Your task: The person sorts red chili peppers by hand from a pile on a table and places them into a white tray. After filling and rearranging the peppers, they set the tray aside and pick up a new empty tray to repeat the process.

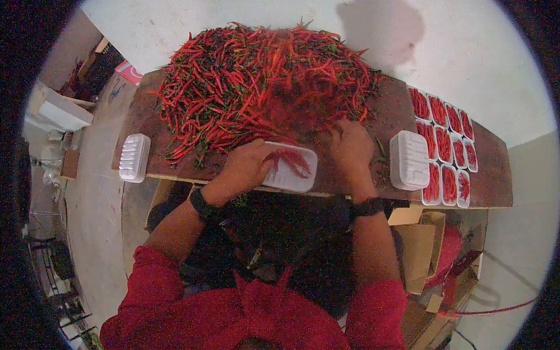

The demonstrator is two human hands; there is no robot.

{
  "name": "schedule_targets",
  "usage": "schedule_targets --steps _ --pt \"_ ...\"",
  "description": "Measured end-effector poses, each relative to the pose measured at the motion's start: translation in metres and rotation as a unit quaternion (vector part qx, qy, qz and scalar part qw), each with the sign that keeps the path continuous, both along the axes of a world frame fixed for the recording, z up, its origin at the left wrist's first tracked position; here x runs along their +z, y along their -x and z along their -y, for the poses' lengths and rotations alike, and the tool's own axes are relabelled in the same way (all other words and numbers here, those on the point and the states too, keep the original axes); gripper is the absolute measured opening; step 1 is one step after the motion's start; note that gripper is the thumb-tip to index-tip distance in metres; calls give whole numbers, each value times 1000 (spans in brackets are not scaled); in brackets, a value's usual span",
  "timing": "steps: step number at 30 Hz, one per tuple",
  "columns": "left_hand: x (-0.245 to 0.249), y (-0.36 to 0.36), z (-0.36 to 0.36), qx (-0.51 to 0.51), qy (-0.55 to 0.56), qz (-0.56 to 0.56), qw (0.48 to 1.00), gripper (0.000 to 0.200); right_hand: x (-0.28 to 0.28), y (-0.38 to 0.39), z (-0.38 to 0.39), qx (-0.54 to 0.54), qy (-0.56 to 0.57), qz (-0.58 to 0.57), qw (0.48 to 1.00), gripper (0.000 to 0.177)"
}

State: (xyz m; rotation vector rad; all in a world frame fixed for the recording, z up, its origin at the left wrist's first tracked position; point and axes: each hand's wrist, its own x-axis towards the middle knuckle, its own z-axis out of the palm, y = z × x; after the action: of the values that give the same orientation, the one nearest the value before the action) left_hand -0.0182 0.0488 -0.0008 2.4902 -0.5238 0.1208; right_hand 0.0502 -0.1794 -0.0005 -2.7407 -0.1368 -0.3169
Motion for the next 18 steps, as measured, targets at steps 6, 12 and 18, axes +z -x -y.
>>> schedule_targets --steps 6,12,18 --pt "-9 -3 -4 8 0 19 1000 27 -21 -21 4 17 89 46 995 24" --pt "-18 -5 -8 12 22 57 998 18 -30 -35 0 29 122 72 989 21" --pt "-15 -6 -7 14 16 59 998 15 -30 -41 -1 55 145 62 986 19"
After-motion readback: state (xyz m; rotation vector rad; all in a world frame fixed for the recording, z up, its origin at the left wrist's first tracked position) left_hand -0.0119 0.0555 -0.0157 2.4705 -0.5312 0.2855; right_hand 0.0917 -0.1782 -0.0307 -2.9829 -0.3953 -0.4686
